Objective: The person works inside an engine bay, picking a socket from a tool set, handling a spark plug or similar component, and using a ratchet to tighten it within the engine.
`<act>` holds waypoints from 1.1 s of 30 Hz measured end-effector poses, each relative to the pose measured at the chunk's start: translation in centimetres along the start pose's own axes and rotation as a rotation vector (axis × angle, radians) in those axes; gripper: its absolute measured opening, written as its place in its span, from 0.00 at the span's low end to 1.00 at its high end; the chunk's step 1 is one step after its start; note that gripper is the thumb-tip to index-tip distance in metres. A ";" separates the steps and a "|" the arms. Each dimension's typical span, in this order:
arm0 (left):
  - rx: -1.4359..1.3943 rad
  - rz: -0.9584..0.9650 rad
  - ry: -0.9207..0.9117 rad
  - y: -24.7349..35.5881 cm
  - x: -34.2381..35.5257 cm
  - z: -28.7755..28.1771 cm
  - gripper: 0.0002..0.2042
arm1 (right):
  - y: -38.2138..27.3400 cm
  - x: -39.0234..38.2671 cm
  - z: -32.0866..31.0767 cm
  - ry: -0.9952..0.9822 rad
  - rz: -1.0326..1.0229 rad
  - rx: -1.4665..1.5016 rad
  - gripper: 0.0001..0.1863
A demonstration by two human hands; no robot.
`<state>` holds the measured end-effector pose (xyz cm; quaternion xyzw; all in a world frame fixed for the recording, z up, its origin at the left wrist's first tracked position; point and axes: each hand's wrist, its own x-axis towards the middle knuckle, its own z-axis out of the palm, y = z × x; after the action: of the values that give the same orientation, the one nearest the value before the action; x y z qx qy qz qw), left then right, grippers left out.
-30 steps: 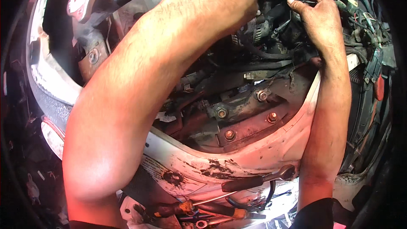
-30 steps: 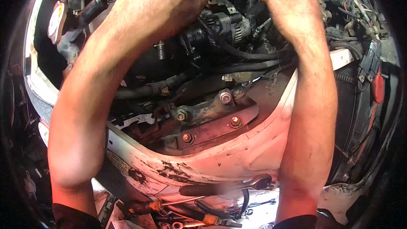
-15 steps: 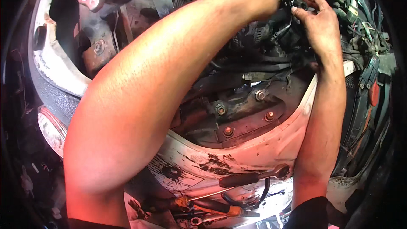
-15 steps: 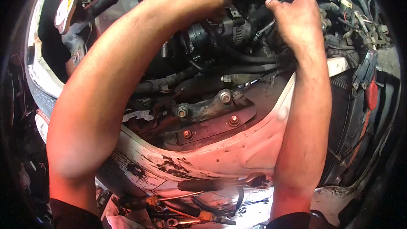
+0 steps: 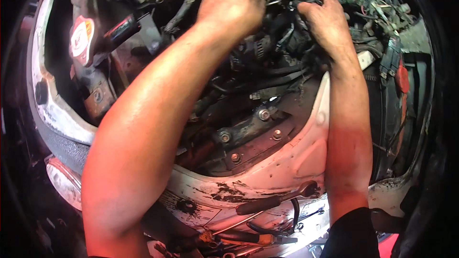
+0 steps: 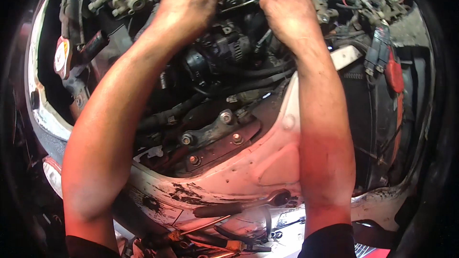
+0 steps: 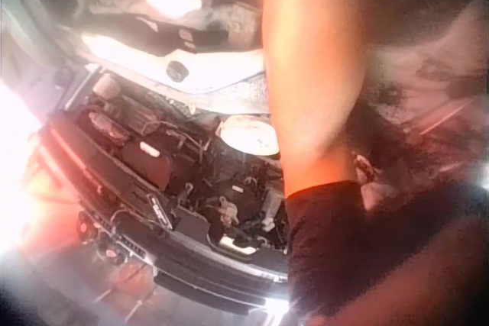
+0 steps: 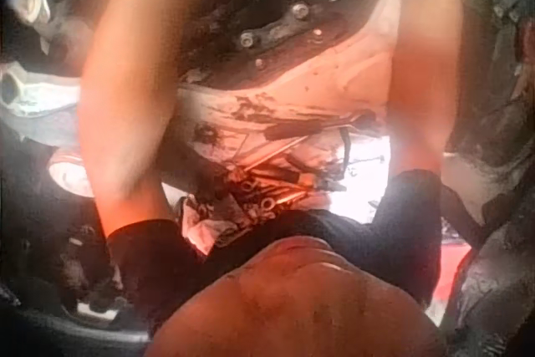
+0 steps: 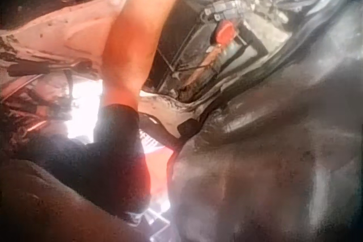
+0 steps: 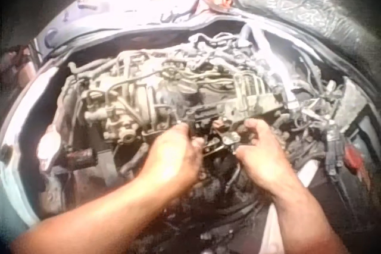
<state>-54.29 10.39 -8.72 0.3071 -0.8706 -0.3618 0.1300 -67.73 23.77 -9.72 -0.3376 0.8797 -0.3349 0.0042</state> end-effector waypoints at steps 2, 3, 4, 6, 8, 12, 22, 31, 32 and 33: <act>0.032 -0.044 -0.123 0.6 0.2 -0.6 0.19 | 0.0 0.1 0.0 0.066 0.157 0.097 0.31; 0.029 -0.023 -0.095 0.9 -0.1 -0.7 0.19 | 0.0 0.0 -0.1 0.097 0.202 0.235 0.26; 0.026 -0.002 -0.068 0.9 -0.1 -1.0 0.19 | -0.1 0.1 0.0 0.130 0.246 0.377 0.22; 0.096 -0.050 -0.108 1.5 -0.1 -1.3 0.19 | -0.3 0.0 0.0 0.182 0.279 0.594 0.16; 0.065 -0.018 -0.075 2.0 -0.5 -1.6 0.22 | -0.6 -0.3 -0.2 0.220 0.240 0.737 0.15; 0.052 -0.070 0.129 3.7 -2.1 -0.6 0.22 | -1.3 0.0 -1.4 0.144 0.192 0.844 0.08; 0.313 0.364 0.165 -3.1 3.1 1.0 0.20 | 1.2 1.2 -0.1 0.173 0.274 0.891 0.09; 0.237 0.560 0.166 -3.8 3.6 1.3 0.16 | -0.9 1.8 -0.1 0.148 0.260 0.606 0.14; 0.104 0.550 0.186 -4.2 3.8 1.8 0.14 | -0.8 1.1 0.0 0.236 0.246 0.711 0.13; 0.157 0.607 0.221 -4.4 4.2 1.8 0.14 | -1.3 1.4 0.1 0.228 0.289 0.775 0.11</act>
<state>-56.46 6.29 -13.16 0.0801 -0.9282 -0.2027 0.3016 -68.00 22.20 -8.73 -0.1455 0.7220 -0.6717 0.0803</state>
